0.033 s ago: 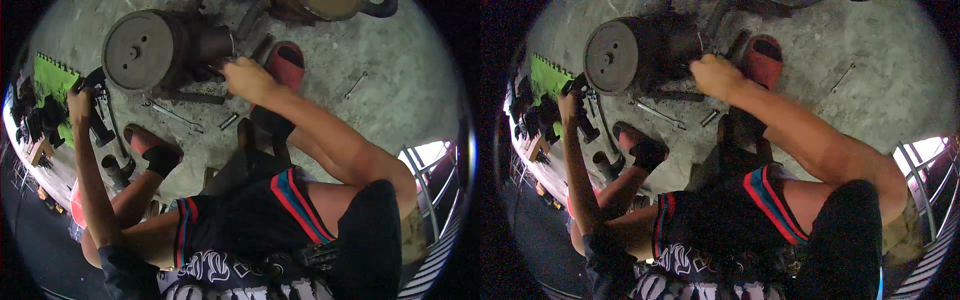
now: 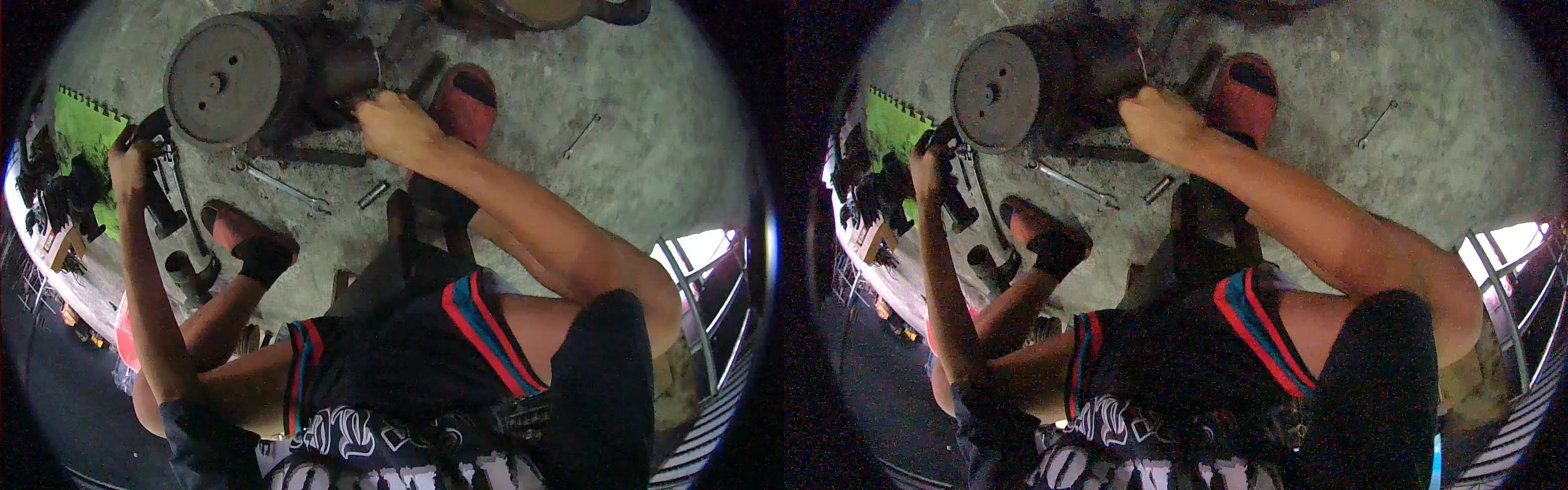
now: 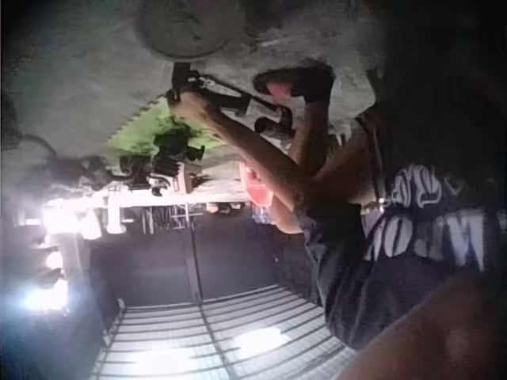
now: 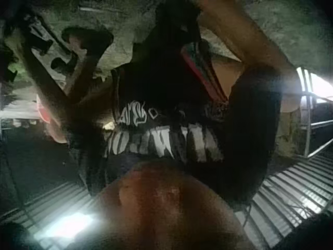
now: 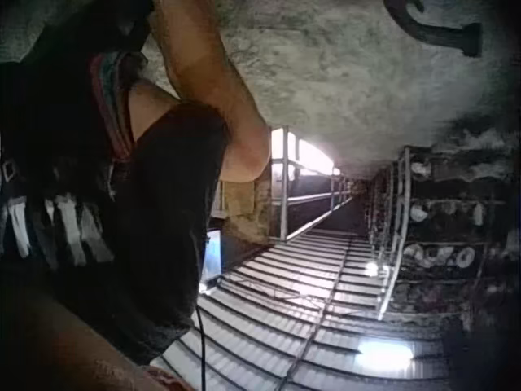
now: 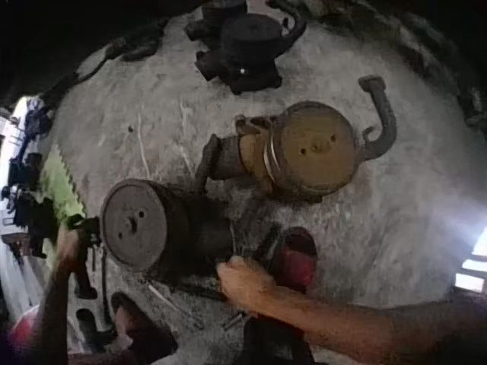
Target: Inspecting and manipulating automotive AC compressors on a workshop floor.
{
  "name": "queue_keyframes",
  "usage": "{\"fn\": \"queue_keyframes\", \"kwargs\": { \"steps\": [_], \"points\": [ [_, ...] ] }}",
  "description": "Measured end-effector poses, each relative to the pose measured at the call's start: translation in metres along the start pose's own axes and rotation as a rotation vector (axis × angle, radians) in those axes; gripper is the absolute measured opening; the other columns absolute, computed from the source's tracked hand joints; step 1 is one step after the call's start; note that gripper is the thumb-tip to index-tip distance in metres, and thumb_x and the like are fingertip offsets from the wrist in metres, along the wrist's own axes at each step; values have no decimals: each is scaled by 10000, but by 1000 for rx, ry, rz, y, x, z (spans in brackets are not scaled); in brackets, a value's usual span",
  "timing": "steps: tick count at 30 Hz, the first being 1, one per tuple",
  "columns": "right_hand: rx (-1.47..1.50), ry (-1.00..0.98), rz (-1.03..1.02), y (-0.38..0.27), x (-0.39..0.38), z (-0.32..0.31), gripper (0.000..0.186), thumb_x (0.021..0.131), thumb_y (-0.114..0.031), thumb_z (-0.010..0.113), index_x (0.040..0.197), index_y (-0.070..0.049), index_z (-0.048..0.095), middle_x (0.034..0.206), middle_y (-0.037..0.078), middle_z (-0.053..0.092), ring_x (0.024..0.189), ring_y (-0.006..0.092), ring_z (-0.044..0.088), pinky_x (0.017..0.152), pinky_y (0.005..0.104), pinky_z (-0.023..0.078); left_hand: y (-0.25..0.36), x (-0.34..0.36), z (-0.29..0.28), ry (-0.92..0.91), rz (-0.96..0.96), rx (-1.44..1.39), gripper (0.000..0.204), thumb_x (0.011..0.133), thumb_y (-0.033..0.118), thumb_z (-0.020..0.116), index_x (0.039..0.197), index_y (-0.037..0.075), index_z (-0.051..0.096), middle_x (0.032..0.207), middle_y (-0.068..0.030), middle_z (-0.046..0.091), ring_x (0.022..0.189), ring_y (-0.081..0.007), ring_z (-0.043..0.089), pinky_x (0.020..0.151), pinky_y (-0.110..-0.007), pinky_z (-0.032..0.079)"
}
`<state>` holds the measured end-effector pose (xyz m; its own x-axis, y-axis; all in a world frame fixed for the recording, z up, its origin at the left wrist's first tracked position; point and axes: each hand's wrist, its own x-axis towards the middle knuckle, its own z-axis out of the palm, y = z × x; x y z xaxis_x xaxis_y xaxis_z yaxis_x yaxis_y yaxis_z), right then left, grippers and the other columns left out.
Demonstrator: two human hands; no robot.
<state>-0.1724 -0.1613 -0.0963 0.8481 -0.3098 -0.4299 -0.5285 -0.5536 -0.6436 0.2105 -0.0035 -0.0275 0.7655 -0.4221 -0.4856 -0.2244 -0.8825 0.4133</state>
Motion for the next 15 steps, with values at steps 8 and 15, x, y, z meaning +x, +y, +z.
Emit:
{"fn": "queue_keyframes", "kwargs": {
  "steps": [8,15],
  "points": [
    [-135,144,-178,22,-18,-15,237,766,-87,593,988,-39,661,738,202,597,718,413,640,619,497,518,9,-6,-4,-59,27,7,631,712,172,575,1293,-72,546,690,-76,653,535,-130,567,509,-271,443],
    [-163,-31,-40,-10,-16,-9,307,845,-93,539,1134,-52,634,803,245,660,740,441,655,679,516,536,10,-17,-1,11,61,4,336,690,148,601,966,-39,643,728,-62,643,619,-132,569,589,-273,442]
  ]
}}
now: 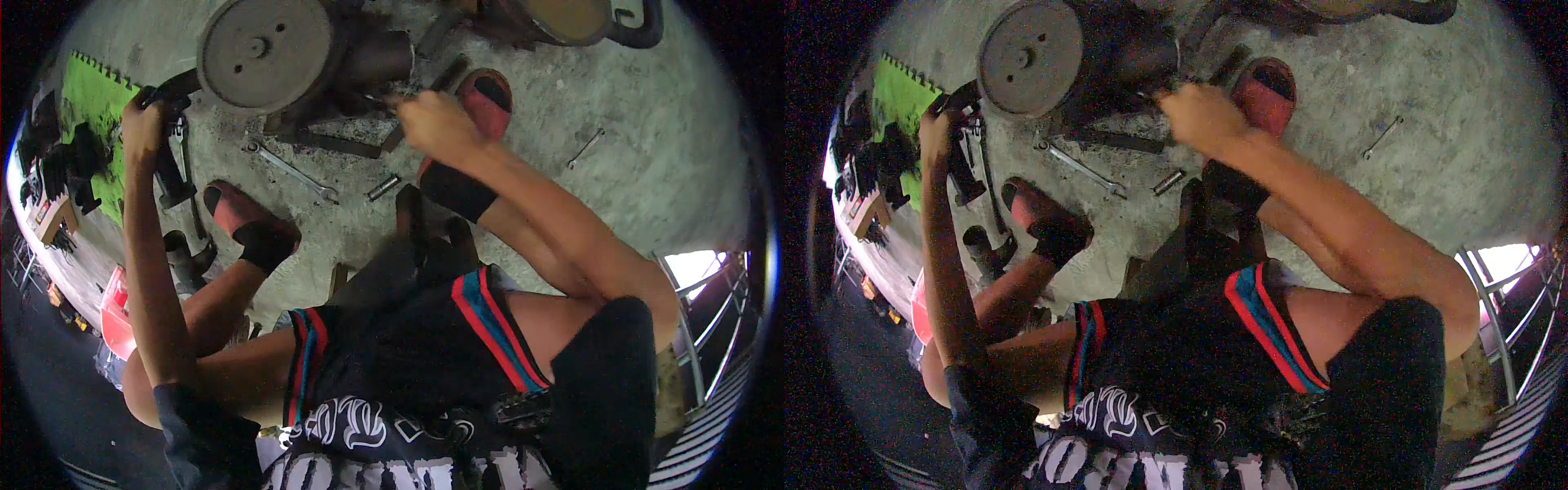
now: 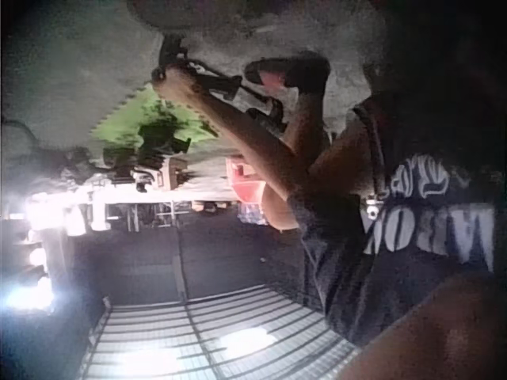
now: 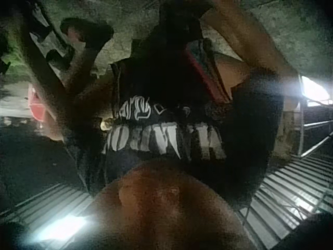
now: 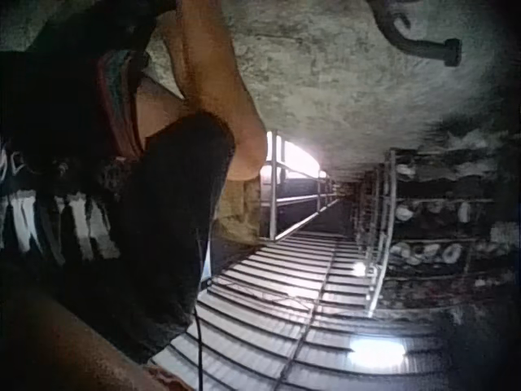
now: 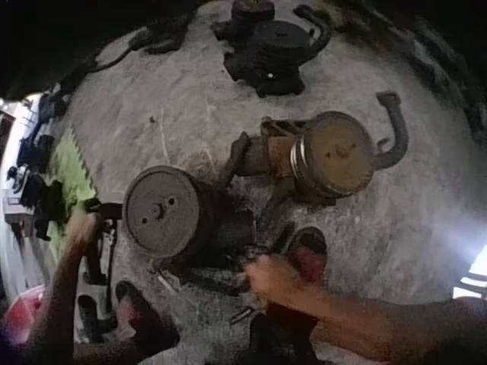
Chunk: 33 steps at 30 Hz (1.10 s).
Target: Inspecting and manipulating automotive AC compressors on a workshop floor.
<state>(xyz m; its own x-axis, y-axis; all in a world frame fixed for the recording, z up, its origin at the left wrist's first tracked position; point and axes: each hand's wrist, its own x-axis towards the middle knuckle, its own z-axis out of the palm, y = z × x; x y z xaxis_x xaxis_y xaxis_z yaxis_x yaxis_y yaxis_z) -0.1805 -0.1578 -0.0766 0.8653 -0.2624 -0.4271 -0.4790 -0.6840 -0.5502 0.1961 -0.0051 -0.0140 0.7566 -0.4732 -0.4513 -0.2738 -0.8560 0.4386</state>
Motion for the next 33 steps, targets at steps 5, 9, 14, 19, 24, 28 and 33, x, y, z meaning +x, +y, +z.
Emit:
{"fn": "queue_keyframes", "kwargs": {
  "steps": [5,9,14,19,24,28,33],
  "points": [
    [30,277,-25,7,-7,0,213,862,-124,546,1003,-33,677,736,245,629,700,454,621,670,534,514,-9,13,-2,-1,75,64,280,688,158,602,880,-39,654,707,-69,663,591,-154,584,563,-290,447],
    [39,264,89,1,11,10,153,838,-116,568,882,-2,661,716,249,612,707,449,614,688,537,508,-11,12,5,45,59,-10,300,709,170,589,923,-25,666,675,-85,659,564,-141,582,536,-287,460],
    [55,127,185,-32,30,23,168,802,-98,546,869,16,649,928,298,627,870,464,641,792,518,532,-7,8,-2,2,71,34,321,705,194,590,933,-19,668,683,-94,663,560,-151,583,540,-289,467],
    [59,175,130,-10,11,14,136,812,-73,551,866,15,641,823,307,625,808,470,630,734,521,521,1,6,1,5,76,89,326,695,226,587,907,-6,676,683,-92,662,576,-176,597,580,-308,485],
    [-125,44,104,-26,33,2,225,886,-157,546,992,5,663,902,309,623,843,465,626,803,515,505,-10,13,7,86,66,1,301,685,240,600,865,19,697,677,-111,664,594,-208,625,590,-336,497],
    [-4,27,139,-21,-5,-13,260,909,-205,569,1039,-2,666,933,276,642,871,459,625,839,495,488,-23,20,-4,70,164,163,352,715,289,607,920,17,700,734,-130,685,659,-242,648,645,-355,508],
    [17,152,184,0,-59,1,303,921,-232,575,1118,-13,646,873,261,662,850,447,633,789,503,486,20,-3,2,41,95,211,416,712,332,615,915,-20,701,857,-214,686,828,-353,662,740,-417,522]
  ]
}}
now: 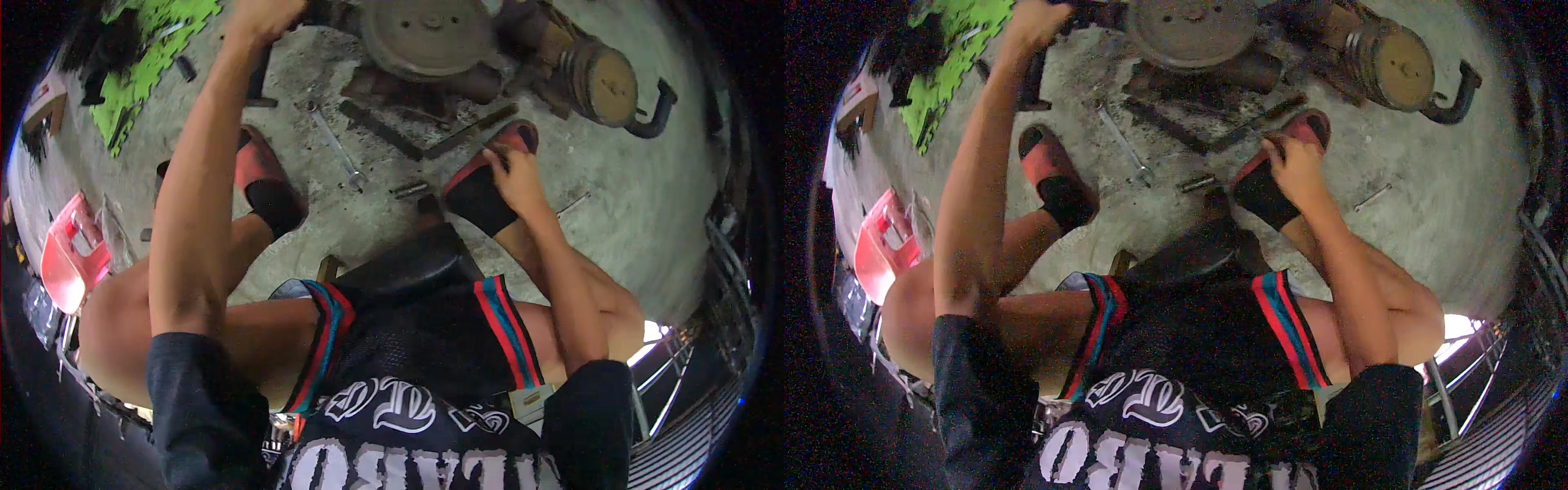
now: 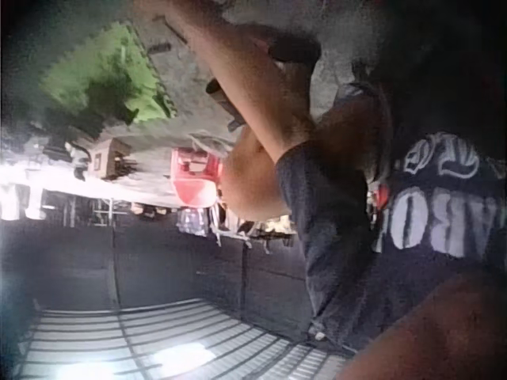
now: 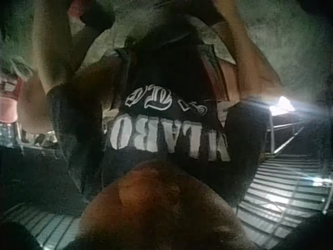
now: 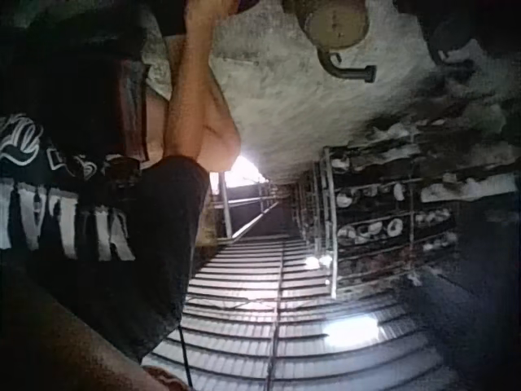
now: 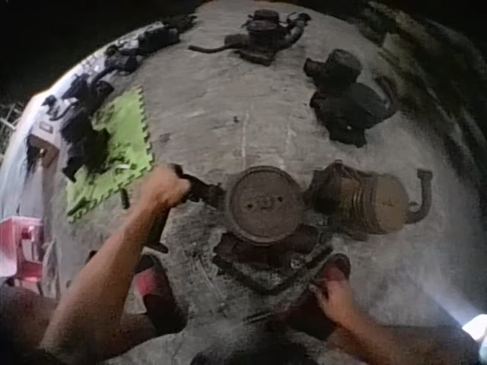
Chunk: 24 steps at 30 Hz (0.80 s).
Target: Inspecting and manipulating automotive AC compressors on a workshop floor.
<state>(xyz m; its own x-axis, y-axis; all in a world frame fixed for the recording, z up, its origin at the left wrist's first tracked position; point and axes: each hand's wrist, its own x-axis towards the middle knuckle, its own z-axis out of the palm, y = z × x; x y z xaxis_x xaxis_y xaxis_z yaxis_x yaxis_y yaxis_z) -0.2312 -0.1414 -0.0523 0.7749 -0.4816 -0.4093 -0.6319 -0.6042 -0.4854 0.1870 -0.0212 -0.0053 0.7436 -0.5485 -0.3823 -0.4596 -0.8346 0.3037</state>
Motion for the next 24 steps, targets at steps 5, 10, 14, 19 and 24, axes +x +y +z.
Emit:
{"fn": "queue_keyframes", "kwargs": {
  "steps": [5,10,14,19,24],
  "points": [
    [-19,133,43,-69,6,3,379,905,-206,561,1246,-42,555,743,271,642,738,464,633,710,556,489,-31,19,12,175,75,118,388,669,294,604,819,-51,699,771,-233,687,752,-379,676,670,-438,524],
    [-232,107,-107,-82,53,26,443,835,-74,544,1274,-39,503,676,291,605,666,480,620,621,560,496,-10,0,4,2,-60,-201,303,688,246,615,715,-43,698,660,-190,669,625,-310,664,598,-395,516],
    [-334,223,-74,-96,74,53,369,849,-75,529,1217,-54,550,667,292,600,706,482,623,658,560,506,-20,3,4,18,-34,-214,298,692,242,614,707,-45,693,656,-181,667,599,-294,655,577,-396,512],
    [-227,223,-82,-103,76,51,275,863,-86,530,1115,-23,620,736,295,630,767,489,628,722,542,518,-27,11,2,1,42,-183,304,680,250,606,707,-39,694,666,-202,666,632,-305,670,606,-409,524],
    [-270,128,-221,-76,85,35,262,882,-116,544,1102,-5,633,772,296,638,798,471,633,761,534,509,-25,7,17,148,38,-207,326,665,251,606,748,-51,699,705,-239,668,704,-350,685,662,-427,537]
  ]
}}
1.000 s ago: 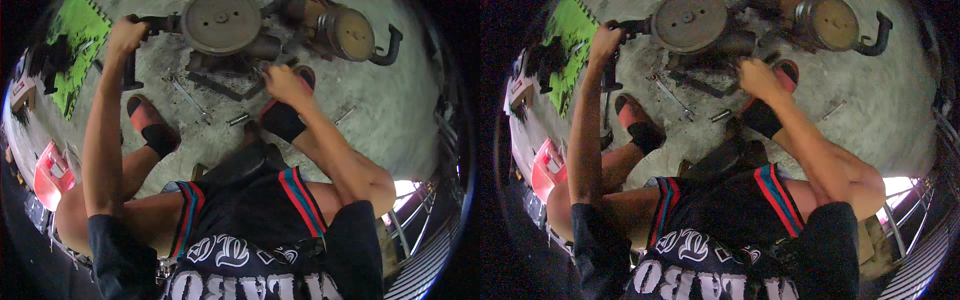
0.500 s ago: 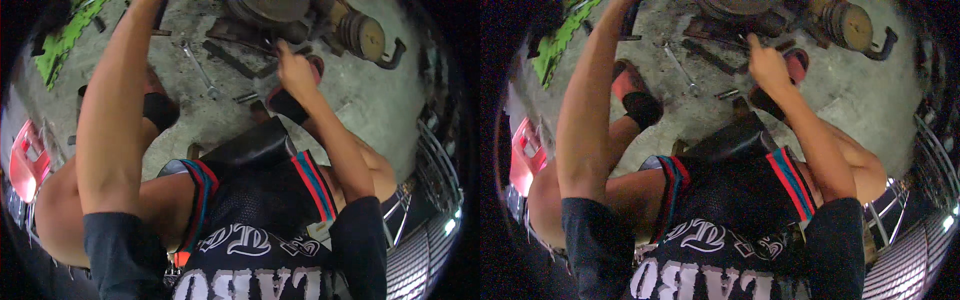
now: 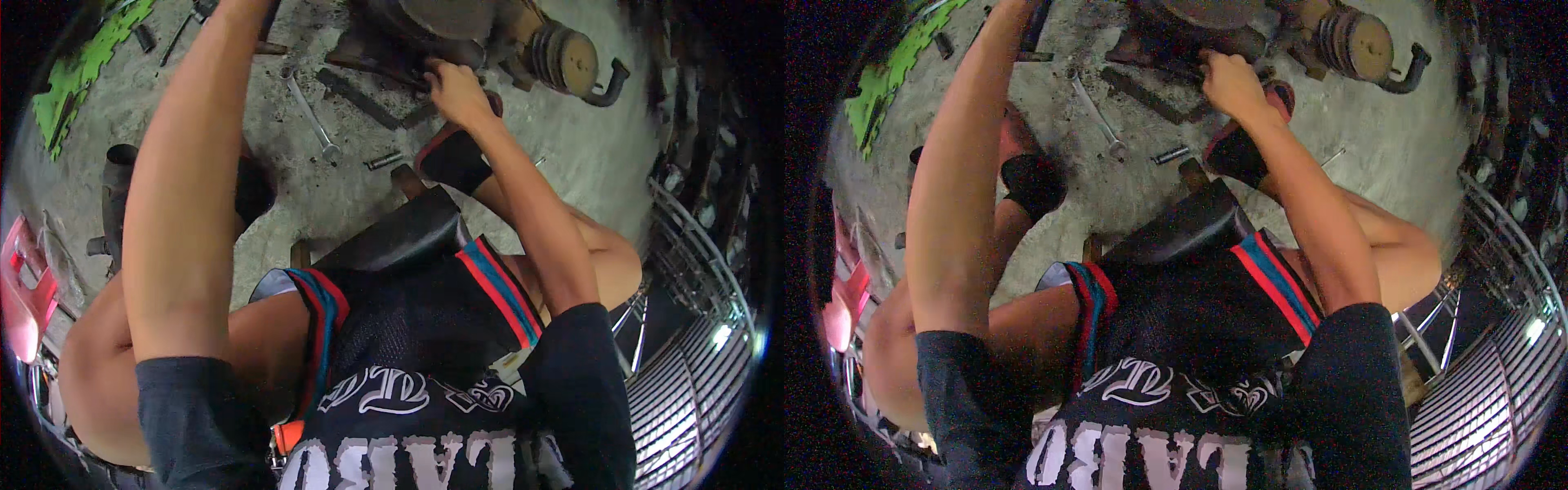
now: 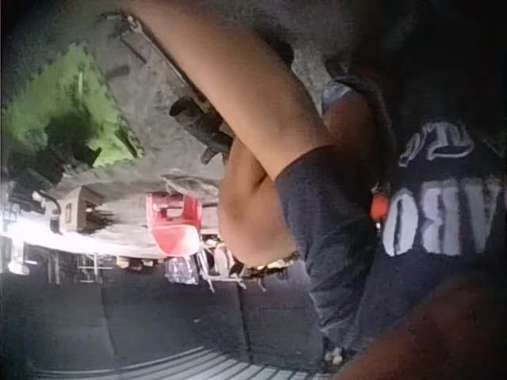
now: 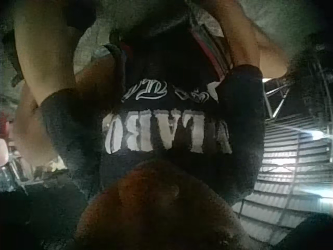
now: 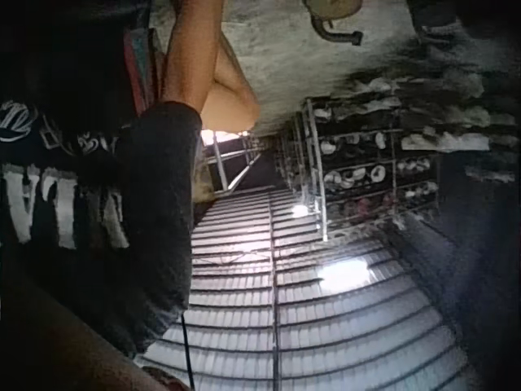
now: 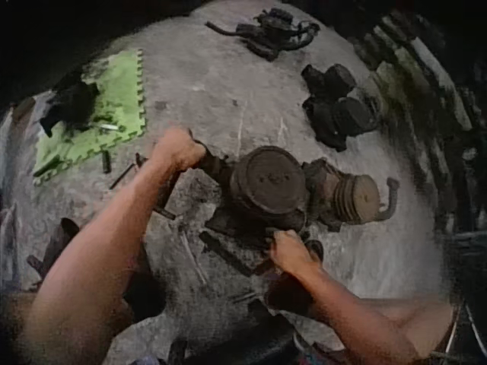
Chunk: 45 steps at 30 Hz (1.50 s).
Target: Inspecting and manipulating automotive AC compressors on a workshop floor.
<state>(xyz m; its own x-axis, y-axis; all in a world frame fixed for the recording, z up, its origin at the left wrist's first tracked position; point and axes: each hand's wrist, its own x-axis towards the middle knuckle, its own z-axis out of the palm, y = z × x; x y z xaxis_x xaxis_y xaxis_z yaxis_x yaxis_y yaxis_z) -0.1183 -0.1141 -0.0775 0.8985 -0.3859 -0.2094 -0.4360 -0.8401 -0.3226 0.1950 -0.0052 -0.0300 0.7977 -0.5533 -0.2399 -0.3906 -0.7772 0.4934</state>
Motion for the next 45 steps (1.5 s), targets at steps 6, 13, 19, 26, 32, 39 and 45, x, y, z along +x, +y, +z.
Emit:
{"fn": "queue_keyframes", "kwargs": {
  "steps": [6,13,19,26,32,39,45],
  "points": [
    [-189,-127,54,-11,-12,-14,289,862,-136,577,1139,-85,647,860,277,656,810,446,642,746,511,526,-3,0,-11,-118,4,-30,359,663,247,604,799,-73,693,820,-280,674,841,-388,680,752,-443,534],
    [-258,-227,43,-20,-4,-12,405,810,-93,578,1212,-120,618,852,247,664,801,440,649,724,519,535,-14,12,-2,-197,125,163,386,684,262,610,863,-71,688,894,-291,673,904,-400,669,786,-448,526],
    [-380,-313,-105,-7,4,-22,447,805,-100,565,1246,-159,606,869,212,677,776,398,680,676,493,554,-9,3,0,-47,14,-35,422,699,289,618,906,-74,685,963,-296,665,936,-416,657,801,-453,521],
    [-443,-338,-190,-9,-2,-20,336,828,-120,551,1153,-83,627,870,225,669,787,404,670,702,501,546,-8,-3,-8,-91,101,56,422,718,272,611,970,-58,687,1012,-290,661,1015,-411,637,858,-449,509],
    [-517,-471,-203,-23,19,-24,252,865,-132,518,1071,-55,643,906,224,681,811,401,683,716,504,559,-20,10,6,-15,36,-46,394,737,282,600,942,-38,702,1042,-260,664,1025,-413,627,870,-457,503],
    [-526,-557,-286,5,26,-33,232,847,-118,545,1056,-65,630,889,213,680,845,393,683,752,485,558,-12,13,23,-74,248,183,370,747,285,582,907,-25,704,1002,-280,660,995,-424,635,842,-461,514],
    [-475,-471,-162,-1,11,-32,194,830,-122,553,963,-51,675,916,202,688,857,384,680,743,466,559,-5,6,5,-50,84,13,388,736,277,593,930,-42,698,1001,-289,657,989,-429,634,836,-461,516]
  ]
}}
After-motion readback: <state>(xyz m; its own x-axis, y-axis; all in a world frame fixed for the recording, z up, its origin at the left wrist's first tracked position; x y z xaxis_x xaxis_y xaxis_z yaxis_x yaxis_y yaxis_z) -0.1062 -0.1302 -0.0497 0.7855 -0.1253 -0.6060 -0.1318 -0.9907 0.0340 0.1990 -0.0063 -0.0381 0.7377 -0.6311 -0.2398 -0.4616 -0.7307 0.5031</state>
